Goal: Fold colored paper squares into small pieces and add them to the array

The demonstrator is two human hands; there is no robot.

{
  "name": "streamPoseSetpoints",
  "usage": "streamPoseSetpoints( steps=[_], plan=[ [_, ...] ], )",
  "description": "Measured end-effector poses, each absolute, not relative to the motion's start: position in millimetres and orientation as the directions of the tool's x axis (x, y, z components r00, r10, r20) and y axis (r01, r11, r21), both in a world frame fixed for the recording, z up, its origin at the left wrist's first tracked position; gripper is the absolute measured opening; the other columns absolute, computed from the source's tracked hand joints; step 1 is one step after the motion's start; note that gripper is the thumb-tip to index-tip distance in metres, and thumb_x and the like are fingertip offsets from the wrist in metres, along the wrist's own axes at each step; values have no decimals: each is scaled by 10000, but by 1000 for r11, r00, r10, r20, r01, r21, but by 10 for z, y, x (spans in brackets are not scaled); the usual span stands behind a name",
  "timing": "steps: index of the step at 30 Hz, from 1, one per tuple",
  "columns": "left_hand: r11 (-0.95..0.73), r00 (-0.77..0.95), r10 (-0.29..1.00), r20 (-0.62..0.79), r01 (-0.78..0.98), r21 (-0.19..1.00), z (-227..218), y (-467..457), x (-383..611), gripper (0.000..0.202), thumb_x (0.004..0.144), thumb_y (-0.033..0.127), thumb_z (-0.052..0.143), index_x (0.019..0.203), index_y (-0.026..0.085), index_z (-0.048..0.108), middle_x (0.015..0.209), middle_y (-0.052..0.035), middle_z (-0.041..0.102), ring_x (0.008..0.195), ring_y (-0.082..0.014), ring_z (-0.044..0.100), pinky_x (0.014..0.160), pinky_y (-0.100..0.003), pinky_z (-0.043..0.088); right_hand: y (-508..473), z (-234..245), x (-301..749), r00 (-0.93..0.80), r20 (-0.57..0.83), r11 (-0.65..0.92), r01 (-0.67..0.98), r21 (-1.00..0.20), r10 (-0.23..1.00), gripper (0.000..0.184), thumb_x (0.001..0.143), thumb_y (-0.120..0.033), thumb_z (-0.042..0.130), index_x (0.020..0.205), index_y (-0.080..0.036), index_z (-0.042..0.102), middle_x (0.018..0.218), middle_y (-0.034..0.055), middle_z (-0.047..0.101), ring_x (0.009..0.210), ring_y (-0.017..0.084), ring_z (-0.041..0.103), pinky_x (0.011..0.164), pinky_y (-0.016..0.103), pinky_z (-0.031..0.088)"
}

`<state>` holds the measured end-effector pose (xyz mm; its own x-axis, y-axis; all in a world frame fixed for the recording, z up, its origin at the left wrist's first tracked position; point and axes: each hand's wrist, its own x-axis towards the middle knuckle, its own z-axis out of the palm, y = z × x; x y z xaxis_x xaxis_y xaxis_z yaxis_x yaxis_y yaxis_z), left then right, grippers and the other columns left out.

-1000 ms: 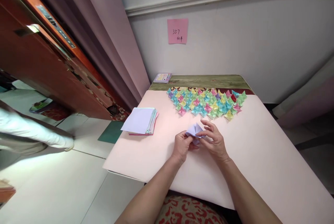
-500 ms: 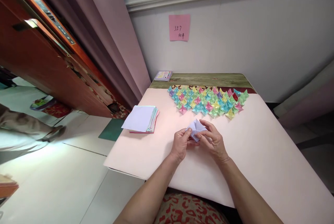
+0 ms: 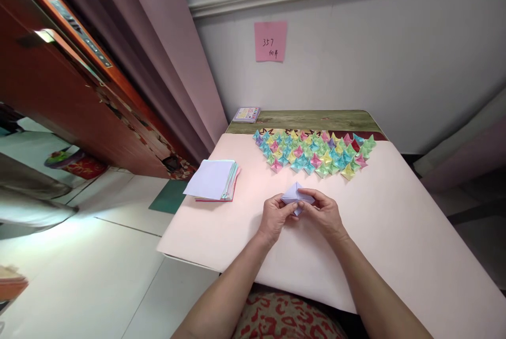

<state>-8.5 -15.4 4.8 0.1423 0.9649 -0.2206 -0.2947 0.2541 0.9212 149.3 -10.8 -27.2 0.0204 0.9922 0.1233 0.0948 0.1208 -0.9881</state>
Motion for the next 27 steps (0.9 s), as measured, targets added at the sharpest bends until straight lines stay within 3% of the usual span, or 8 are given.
streamPoseSetpoints(
  steps=[3, 6, 9, 12, 15, 19, 22, 27],
  plan=[
    [260, 133, 964, -232, -265, 928, 45, -158, -103, 310, 613, 319, 843, 806, 127, 695, 688, 0, 637, 608, -104, 572, 543, -204, 488, -96, -259, 1516, -30, 153, 155, 95, -983, 988, 409, 759, -440, 759, 1114, -243, 712, 1142, 66, 694, 837, 201, 669, 732, 324, 562],
    [219, 123, 973, -194, -249, 943, 42, -147, -113, 265, 621, 276, 829, 780, 129, 677, 679, 12, 624, 628, -101, 568, 593, -204, 474, -87, -247, 1525, -59, 174, 179, 112, -977, 983, 393, 781, -435, 744, 1127, -251, 710, 1175, 75, 683, 1035, 256, 651, 872, 380, 539],
    [158, 92, 986, -139, -252, 955, 55, -137, -114, 286, 624, 268, 823, 817, 147, 648, 721, 12, 643, 672, -120, 596, 649, -228, 493, -77, -250, 1522, -69, 183, 192, 156, -969, 981, 345, 804, -454, 714, 1085, -255, 733, 1121, 85, 694, 1019, 258, 656, 836, 375, 546],
    [111, 51, 993, -102, -240, 964, 71, -137, -118, 424, 632, 263, 821, 995, 184, 616, 742, 18, 660, 705, -138, 620, 698, -259, 512, -70, -259, 1517, -51, 230, 236, 218, -947, 972, 284, 800, -462, 713, 992, -259, 763, 1115, 87, 684, 1042, 260, 641, 802, 352, 542],
    [80, 46, 996, -74, -164, 983, 56, -127, -135, 491, 650, 253, 807, 1099, 191, 616, 718, 25, 651, 697, -134, 617, 702, -251, 500, -72, -263, 1518, -68, 201, 211, 216, -953, 977, 243, 814, -454, 701, 913, -242, 768, 970, 67, 723, 905, 233, 668, 763, 333, 529],
    [100, 49, 994, -97, -72, 992, -9, -79, -169, 279, 627, 257, 812, 854, 150, 690, 735, -6, 651, 693, -137, 614, 663, -239, 484, -86, -255, 1521, -88, 124, 139, 184, -973, 988, 242, 820, -449, 693, 860, -221, 764, 807, 37, 746, 737, 203, 667, 680, 299, 507],
    [167, 57, 985, -162, -105, 980, -44, -48, -186, 247, 582, 241, 831, 728, 136, 661, 699, -8, 648, 663, -132, 614, 649, -238, 488, -91, -241, 1523, -87, 105, 118, 161, -980, 991, 255, 818, -449, 690, 837, -205, 762, 777, 37, 744, 712, 198, 661, 662, 287, 500],
    [289, 172, 949, -264, -141, 947, -73, -55, -180, 266, 632, 301, 802, 713, 142, 605, 623, 13, 617, 561, -119, 585, 540, -235, 486, -91, -230, 1516, -78, 89, 100, 149, -984, 993, 268, 793, -441, 709, 862, -186, 751, 810, 56, 740, 736, 205, 658, 673, 289, 504]
  ],
)
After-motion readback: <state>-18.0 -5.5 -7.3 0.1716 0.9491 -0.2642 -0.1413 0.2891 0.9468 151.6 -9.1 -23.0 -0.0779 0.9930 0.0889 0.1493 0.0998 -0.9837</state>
